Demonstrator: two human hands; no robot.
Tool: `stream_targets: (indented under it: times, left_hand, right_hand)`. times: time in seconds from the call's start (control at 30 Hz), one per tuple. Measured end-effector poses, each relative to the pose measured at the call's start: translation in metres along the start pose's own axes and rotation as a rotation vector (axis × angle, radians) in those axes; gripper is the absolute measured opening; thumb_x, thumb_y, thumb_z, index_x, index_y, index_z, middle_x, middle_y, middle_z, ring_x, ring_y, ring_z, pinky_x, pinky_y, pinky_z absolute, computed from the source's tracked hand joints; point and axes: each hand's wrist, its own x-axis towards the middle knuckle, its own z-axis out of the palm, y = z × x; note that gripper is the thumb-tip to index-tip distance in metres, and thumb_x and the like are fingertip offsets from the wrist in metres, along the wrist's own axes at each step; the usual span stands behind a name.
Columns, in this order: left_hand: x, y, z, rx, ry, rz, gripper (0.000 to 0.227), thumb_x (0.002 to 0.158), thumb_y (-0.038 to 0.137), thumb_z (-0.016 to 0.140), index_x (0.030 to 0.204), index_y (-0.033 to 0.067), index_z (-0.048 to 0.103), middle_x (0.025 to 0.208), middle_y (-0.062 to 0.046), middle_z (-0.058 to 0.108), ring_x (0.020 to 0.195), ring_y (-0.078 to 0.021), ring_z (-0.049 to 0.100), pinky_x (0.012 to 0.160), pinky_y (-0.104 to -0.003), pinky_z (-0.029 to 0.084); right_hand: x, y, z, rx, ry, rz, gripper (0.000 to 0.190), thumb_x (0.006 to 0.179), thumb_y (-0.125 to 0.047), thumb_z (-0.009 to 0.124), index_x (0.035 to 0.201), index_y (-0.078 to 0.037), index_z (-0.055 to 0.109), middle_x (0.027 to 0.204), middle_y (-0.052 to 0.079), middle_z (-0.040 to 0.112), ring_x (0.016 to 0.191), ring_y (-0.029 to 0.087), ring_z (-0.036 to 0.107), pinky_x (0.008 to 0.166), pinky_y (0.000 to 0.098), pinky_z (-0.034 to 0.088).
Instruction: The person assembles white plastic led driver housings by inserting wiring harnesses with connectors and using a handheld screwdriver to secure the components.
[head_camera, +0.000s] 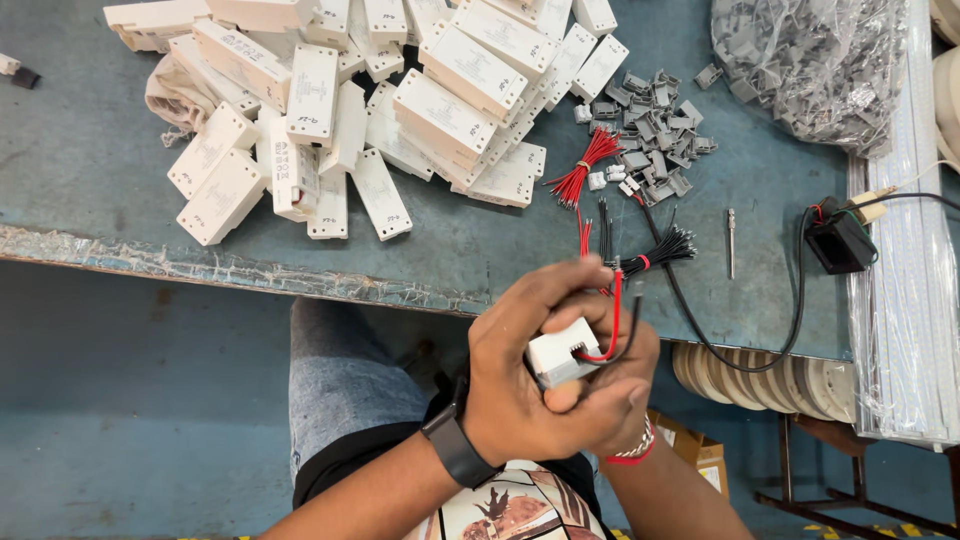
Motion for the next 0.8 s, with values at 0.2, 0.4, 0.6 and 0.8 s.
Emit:
stream_targets:
  times: [0.2,0.4,0.6,0.8]
  left_hand:
    - [0.006,0.011,0.002,0.052,0.033,0.097,0.057,0.081,0.03,0.083,0.128,0.0027,0.065,0.121,-0.013,0.073,0.114,-0.0268,0.073,0.101,-0.033,0.057]
    - [0.005,0.018,0.001,0.036,0.043,0.097,0.059,0.08,0.032,0.081,0.128,0.0014,0.061,0.121,-0.015,0.071,0.112,-0.0275,0.073,0.099,-0.035,0.057]
    - [-0.006,0.025,0.009,-0.144,0.075,-0.04,0.086,0.081,0.045,0.088,0.141,0.0026,0.044,0.13,-0.017,0.065,0.112,-0.0255,0.074,0.1,-0.037,0.062]
    - [-0.006,0.018,0.007,-0.024,0.075,0.116,0.082,0.076,0.049,0.088,0.134,0.003,0.052,0.123,-0.016,0.067,0.109,-0.0248,0.072,0.095,-0.032,0.059]
  right_hand:
    - [-0.014,0.004,-0.003,-0.209,0.086,-0.144,0.069,0.077,-0.052,0.091,0.112,0.0,0.064,0.099,0.002,0.069,0.086,0.007,0.064,0.075,0.0213,0.052]
    - [-0.01,-0.013,-0.002,-0.306,-0.016,-0.139,0.063,0.079,-0.05,0.09,0.108,0.0,0.067,0.095,0.003,0.071,0.083,0.007,0.065,0.074,0.0217,0.052]
    - [-0.009,-0.025,0.003,0.005,-0.165,0.018,0.062,0.082,-0.048,0.09,0.11,0.002,0.066,0.097,0.005,0.071,0.087,0.009,0.065,0.077,0.0242,0.053]
    - [-0.015,-0.022,0.004,0.112,-0.165,0.051,0.061,0.085,-0.048,0.09,0.11,0.002,0.065,0.099,0.006,0.07,0.089,0.01,0.065,0.079,0.0253,0.053]
